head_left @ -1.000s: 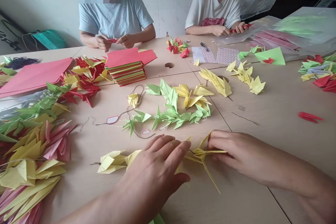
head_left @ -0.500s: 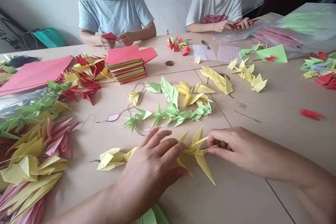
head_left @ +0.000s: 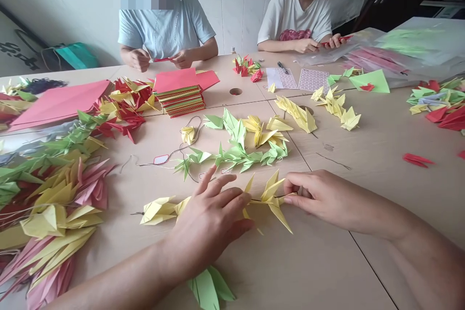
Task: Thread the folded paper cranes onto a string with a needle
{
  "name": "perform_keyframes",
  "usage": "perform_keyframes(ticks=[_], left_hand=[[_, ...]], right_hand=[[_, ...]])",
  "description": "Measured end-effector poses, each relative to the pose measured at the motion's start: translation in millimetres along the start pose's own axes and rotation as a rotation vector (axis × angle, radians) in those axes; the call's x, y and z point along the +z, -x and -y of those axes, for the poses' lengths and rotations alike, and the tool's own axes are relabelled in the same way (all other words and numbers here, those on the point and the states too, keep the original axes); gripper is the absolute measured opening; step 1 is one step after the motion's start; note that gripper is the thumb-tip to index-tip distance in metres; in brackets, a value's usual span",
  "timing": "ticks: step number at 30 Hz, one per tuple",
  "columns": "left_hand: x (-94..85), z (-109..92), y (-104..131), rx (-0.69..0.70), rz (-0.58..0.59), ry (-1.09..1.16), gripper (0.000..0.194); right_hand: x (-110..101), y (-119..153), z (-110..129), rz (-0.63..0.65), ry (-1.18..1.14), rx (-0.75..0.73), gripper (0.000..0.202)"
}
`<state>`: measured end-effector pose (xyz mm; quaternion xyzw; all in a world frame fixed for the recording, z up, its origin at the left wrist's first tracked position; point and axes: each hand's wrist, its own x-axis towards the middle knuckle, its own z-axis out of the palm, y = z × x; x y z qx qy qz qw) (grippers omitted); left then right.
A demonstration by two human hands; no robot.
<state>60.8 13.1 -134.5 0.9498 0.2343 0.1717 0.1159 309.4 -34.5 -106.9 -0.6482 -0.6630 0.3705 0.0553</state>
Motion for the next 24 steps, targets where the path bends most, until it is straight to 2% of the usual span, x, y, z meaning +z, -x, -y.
perform_keyframes(ticks=[8, 17, 24], left_hand=[[-0.5, -0.6, 0.6, -0.004, -0.073, -0.025, 0.011], [0.5, -0.2, -0.5, -0.011, -0.054, -0.037, 0.011], [-4.6, -0.9, 0.0, -0.013, -0.099, -0.036, 0.017]], right_hand=[[-0.6, -0.1, 1.7, 0.035, -0.018, -0.018, 0.026], [0.6, -0.7, -5.0, 0.075, -0.032, -0.036, 0.026], [-0.4, -1.9, -4.3, 0.084, -0.081, -0.068, 0.018]])
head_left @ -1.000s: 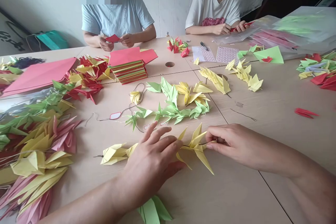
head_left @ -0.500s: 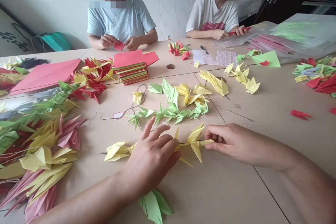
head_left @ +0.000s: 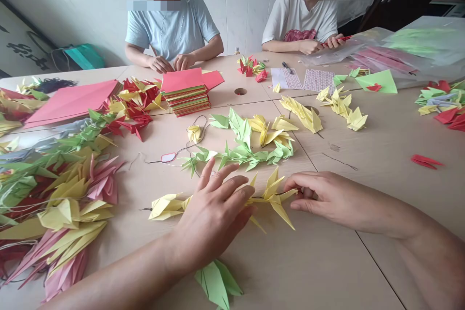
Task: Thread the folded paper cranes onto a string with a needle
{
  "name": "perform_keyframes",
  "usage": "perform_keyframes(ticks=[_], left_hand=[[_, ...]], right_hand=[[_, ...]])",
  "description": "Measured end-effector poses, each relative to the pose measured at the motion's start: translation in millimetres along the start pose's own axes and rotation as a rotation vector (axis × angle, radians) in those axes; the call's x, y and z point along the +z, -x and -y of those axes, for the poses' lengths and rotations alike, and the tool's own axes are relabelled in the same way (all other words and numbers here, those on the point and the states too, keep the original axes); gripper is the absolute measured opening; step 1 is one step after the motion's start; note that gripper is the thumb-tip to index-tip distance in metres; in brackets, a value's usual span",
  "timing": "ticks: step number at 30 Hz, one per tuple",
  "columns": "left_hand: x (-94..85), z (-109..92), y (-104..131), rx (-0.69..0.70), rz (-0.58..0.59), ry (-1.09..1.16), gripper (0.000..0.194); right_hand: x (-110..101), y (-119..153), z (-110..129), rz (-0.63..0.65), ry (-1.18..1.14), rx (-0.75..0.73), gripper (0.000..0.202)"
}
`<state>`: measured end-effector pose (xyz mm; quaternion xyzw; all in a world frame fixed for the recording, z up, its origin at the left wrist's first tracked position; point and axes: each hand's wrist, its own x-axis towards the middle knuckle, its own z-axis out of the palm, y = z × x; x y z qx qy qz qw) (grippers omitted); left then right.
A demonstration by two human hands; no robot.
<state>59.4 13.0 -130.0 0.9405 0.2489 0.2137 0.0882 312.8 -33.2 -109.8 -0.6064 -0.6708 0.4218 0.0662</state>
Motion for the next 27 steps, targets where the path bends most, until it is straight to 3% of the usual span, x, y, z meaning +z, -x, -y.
perform_keyframes(ticks=[16, 21, 27], left_hand=[[4.6, 5.5, 2.0, -0.016, 0.073, -0.008, 0.03], [4.6, 6.5, 2.1, -0.015, 0.061, 0.011, 0.023], [6.8, 8.0, 2.3, -0.026, 0.037, 0.015, 0.024]], right_hand=[[-3.4, 2.4, 3.8, 0.005, 0.049, -0.013, 0.017], [-1.3, 1.8, 5.1, -0.006, 0.029, -0.026, 0.017], [-0.6, -0.1, 4.4, -0.047, 0.046, -0.052, 0.031]])
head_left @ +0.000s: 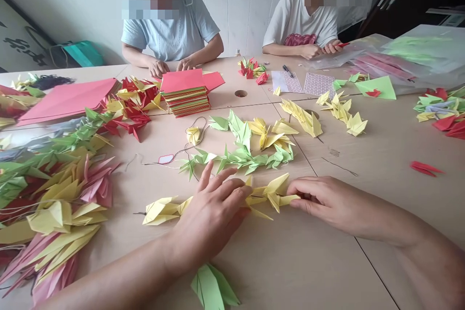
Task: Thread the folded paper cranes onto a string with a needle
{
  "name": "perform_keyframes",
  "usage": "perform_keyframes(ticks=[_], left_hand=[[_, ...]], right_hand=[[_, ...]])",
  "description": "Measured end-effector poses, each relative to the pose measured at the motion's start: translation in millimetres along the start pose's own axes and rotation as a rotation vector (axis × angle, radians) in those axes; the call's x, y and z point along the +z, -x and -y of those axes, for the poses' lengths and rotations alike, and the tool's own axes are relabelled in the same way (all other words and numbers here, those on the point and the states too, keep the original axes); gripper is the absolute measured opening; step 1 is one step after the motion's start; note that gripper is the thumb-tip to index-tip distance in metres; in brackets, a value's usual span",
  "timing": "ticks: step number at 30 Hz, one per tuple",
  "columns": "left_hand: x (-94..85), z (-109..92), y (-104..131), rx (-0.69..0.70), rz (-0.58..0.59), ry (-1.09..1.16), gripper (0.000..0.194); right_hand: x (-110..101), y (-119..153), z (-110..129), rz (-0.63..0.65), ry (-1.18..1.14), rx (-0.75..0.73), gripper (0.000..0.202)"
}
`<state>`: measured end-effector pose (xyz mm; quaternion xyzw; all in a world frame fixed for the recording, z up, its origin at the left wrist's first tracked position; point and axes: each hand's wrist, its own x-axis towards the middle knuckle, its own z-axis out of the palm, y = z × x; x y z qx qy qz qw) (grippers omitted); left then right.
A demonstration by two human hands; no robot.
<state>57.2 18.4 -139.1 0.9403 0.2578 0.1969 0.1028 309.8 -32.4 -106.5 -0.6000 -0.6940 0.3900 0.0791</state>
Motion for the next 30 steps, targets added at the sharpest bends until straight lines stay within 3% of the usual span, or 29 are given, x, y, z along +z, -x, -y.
perform_keyframes(ticks=[10, 14, 22, 26, 30], left_hand=[[-4.3, -3, -1, 0.017, -0.001, -0.02, 0.029], [-4.9, -5, -2, 0.068, 0.003, -0.044, 0.041], [-2.2, 0, -2, 0.037, 0.001, -0.07, 0.019], [-5.6, -2, -3, 0.039, 0.004, -0.057, 0.02], [-18.5, 2, -4, 0.028, 0.019, 0.002, 0.033]], right_hand=[[4, -7, -8, -0.039, 0.049, -0.061, 0.025], [8, -10, -6, -0.127, 0.101, -0.12, 0.023], [13, -15, -12, -0.217, 0.254, -0.182, 0.025], [9, -13, -16, -0.199, 0.275, -0.165, 0.025], [8, -13, -15, -0.147, 0.27, -0.127, 0.028]])
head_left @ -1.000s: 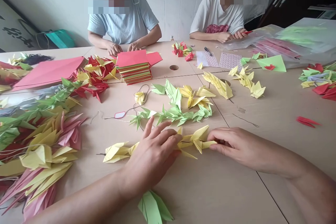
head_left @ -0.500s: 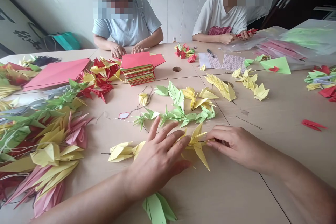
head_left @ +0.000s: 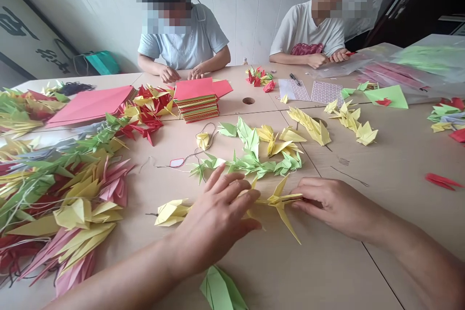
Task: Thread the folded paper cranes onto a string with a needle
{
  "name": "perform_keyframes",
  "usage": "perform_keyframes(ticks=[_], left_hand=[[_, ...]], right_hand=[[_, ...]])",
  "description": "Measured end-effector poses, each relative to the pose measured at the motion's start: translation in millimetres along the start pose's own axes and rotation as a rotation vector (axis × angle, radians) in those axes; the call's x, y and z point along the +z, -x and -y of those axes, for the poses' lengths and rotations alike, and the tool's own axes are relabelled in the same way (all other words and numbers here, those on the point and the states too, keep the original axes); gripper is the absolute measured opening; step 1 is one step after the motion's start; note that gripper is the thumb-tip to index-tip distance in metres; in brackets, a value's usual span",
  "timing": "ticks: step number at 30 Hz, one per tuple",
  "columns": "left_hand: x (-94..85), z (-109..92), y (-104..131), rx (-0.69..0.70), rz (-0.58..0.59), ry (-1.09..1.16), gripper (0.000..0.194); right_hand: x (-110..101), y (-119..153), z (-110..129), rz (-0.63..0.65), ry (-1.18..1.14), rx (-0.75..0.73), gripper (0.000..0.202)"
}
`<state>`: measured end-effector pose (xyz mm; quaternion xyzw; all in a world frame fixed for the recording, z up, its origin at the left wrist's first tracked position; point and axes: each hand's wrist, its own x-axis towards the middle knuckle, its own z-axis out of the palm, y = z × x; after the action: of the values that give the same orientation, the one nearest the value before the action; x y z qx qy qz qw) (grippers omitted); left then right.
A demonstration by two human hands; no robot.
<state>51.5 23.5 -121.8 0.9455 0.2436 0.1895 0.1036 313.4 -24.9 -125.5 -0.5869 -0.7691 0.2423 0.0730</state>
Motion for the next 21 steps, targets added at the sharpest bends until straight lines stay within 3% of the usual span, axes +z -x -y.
perform_keyframes(ticks=[6, 12, 21], left_hand=[[-23.7, 17, 6, -0.183, 0.167, -0.011, 0.048], [-36.5, 33, 15, -0.208, 0.237, -0.082, 0.055], [-37.6, 22, 8, -0.339, 0.552, -0.073, 0.066]], right_hand=[[-1, -2, 2, 0.004, -0.052, -0.035, 0.024], [-2, -2, 2, 0.01, -0.07, -0.017, 0.019], [0, 1, 2, 0.018, -0.036, 0.046, 0.016]])
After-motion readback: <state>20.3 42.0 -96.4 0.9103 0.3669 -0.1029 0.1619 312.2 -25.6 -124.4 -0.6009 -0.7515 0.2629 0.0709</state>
